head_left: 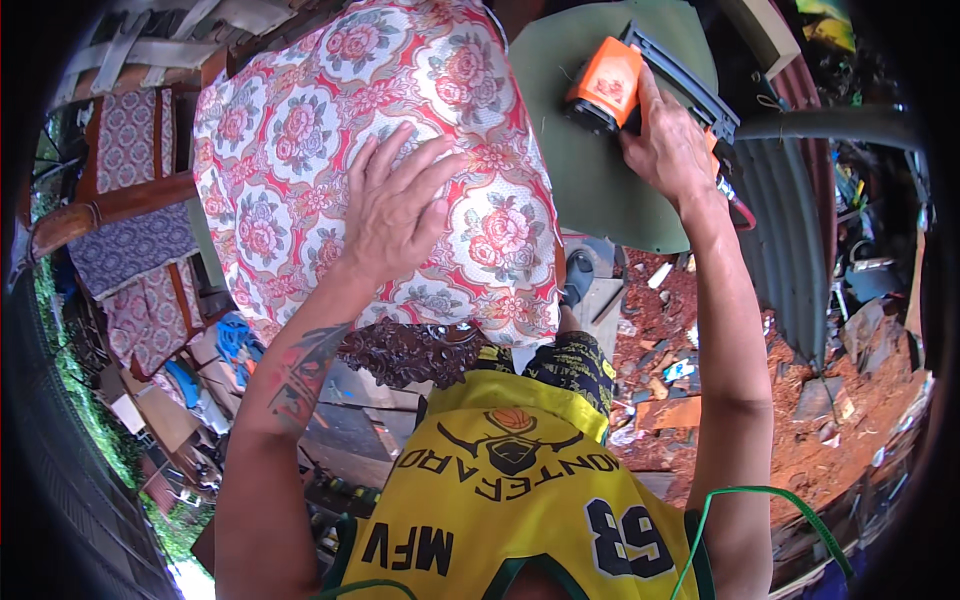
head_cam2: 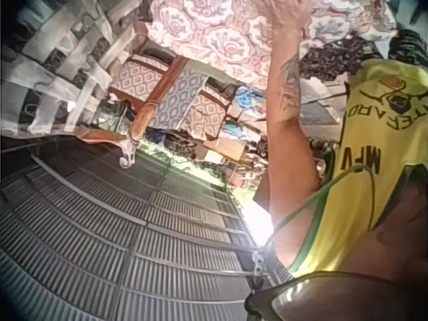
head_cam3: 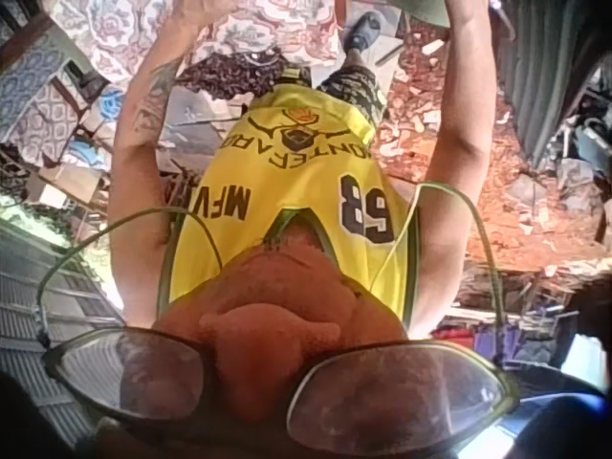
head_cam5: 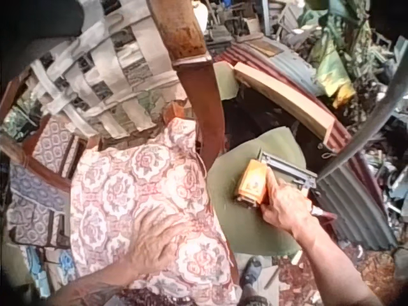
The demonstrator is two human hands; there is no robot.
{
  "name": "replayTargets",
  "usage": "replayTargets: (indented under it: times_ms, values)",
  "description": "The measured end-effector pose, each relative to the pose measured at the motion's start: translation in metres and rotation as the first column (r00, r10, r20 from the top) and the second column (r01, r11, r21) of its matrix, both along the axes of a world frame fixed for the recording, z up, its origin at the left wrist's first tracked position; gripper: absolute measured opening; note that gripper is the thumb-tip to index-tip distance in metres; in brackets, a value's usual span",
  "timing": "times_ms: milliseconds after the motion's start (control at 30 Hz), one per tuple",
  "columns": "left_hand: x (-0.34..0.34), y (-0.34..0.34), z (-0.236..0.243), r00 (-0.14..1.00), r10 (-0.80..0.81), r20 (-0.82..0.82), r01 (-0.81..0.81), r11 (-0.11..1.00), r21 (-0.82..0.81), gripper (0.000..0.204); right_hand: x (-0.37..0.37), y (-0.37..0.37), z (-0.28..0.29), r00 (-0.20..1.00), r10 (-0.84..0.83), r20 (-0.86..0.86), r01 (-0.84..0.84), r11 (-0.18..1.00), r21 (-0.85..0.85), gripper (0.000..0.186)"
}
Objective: Attaching floral fabric to a carved wooden chair frame using a pneumatic staple gun.
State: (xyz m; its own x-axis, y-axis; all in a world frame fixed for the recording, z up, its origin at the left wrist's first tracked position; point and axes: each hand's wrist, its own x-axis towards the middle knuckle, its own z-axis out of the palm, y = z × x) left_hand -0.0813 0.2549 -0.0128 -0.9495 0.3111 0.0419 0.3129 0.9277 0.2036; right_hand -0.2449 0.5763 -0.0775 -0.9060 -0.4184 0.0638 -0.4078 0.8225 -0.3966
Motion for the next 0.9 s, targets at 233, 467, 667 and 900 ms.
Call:
replayTargets:
  times_ms: [233,467,667,900]
  values:
    - [-0.003,0.006,-0.002,0.999,0.042,-0.024,-0.042,0.999,0.016,0.052,-0.001,0.008,0.001,0.994,0.042,-0.097,-0.047,0.998,-0.045,0.100]
    - [-0.003,0.013,0.002,0.996,0.042,-0.081,-0.039,0.998,0.042,0.048,0.047,0.032,0.048,0.947,0.049,-0.319,-0.051,0.999,0.003,0.103]
    - [-0.001,0.017,0.000,0.996,0.033,-0.088,-0.036,0.999,-0.034,0.048,0.092,0.059,0.070,0.916,0.089,-0.392,-0.077,0.996,0.044,0.088]
    - [-0.009,0.013,0.004,0.998,0.017,-0.061,-0.022,0.997,-0.073,0.045,0.123,0.090,0.096,0.964,0.164,-0.210,-0.183,0.980,-0.075,0.100]
